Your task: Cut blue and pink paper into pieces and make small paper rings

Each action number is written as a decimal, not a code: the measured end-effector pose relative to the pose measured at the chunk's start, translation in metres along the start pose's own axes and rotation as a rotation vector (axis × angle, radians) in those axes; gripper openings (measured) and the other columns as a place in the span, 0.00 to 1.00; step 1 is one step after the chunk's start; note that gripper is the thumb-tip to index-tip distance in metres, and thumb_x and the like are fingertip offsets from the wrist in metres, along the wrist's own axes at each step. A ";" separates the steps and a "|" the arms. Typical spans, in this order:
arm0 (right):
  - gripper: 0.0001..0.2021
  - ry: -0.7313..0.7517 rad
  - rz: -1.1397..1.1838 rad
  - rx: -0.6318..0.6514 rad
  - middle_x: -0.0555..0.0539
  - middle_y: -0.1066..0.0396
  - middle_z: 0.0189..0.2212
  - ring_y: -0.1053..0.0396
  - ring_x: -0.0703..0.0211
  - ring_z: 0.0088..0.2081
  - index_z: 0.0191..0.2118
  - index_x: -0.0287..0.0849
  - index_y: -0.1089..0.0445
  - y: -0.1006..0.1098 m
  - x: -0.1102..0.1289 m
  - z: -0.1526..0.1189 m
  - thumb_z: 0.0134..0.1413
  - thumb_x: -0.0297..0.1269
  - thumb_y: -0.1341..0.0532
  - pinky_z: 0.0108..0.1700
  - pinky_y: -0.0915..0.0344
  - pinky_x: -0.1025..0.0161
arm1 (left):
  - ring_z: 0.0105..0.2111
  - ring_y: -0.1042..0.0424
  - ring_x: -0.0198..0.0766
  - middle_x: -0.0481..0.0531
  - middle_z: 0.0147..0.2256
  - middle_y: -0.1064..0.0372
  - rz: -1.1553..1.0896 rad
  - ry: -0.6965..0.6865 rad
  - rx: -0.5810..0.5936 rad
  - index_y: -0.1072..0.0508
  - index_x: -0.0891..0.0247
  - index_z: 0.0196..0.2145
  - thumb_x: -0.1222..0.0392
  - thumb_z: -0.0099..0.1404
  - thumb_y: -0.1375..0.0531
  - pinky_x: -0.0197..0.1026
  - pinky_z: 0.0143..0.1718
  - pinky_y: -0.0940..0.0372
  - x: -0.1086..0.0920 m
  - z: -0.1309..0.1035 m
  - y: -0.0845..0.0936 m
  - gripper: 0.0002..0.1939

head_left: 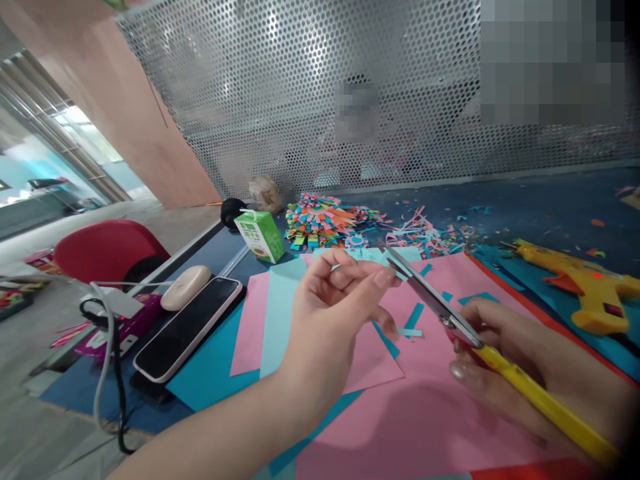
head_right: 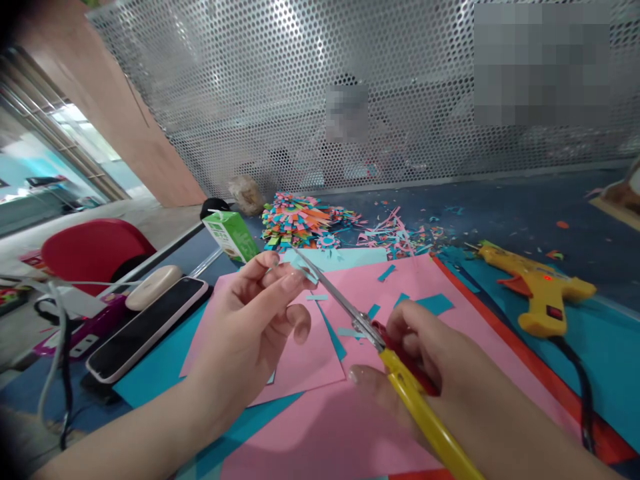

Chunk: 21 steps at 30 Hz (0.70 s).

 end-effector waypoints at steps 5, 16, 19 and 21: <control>0.27 0.023 -0.005 -0.003 0.59 0.47 0.18 0.51 0.62 0.19 0.26 0.51 0.43 -0.001 -0.007 0.002 0.43 0.71 0.41 0.23 0.55 0.63 | 0.19 0.35 0.26 0.42 0.24 0.31 -0.026 -0.017 -0.012 0.36 0.64 0.30 0.73 0.60 0.35 0.28 0.18 0.32 -0.002 0.001 0.000 0.12; 0.24 0.050 -0.020 0.062 0.58 0.45 0.22 0.46 0.61 0.22 0.29 0.50 0.40 -0.001 -0.017 0.004 0.47 0.68 0.41 0.25 0.50 0.61 | 0.19 0.33 0.26 0.42 0.24 0.29 -0.009 -0.005 0.032 0.36 0.64 0.29 0.73 0.59 0.34 0.28 0.19 0.33 -0.005 0.001 -0.002 0.13; 0.23 0.057 -0.031 0.065 0.58 0.45 0.22 0.46 0.61 0.23 0.30 0.50 0.41 0.000 -0.020 0.005 0.48 0.67 0.41 0.25 0.51 0.60 | 0.17 0.32 0.25 0.41 0.25 0.29 0.023 0.010 0.046 0.37 0.64 0.28 0.72 0.59 0.34 0.28 0.19 0.33 -0.004 0.000 -0.001 0.13; 0.24 0.054 -0.017 0.051 0.58 0.45 0.22 0.46 0.61 0.23 0.30 0.50 0.42 0.000 -0.020 0.005 0.48 0.67 0.41 0.25 0.50 0.60 | 0.16 0.32 0.25 0.41 0.25 0.28 0.038 0.016 0.049 0.37 0.64 0.28 0.71 0.59 0.34 0.28 0.20 0.34 -0.004 0.000 0.000 0.13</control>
Point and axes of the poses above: each hand's wrist, its own z-axis towards the middle knuckle, its own y-axis out of the back of the hand, x = y × z, the point moved 5 cm from there along z, towards the middle knuckle
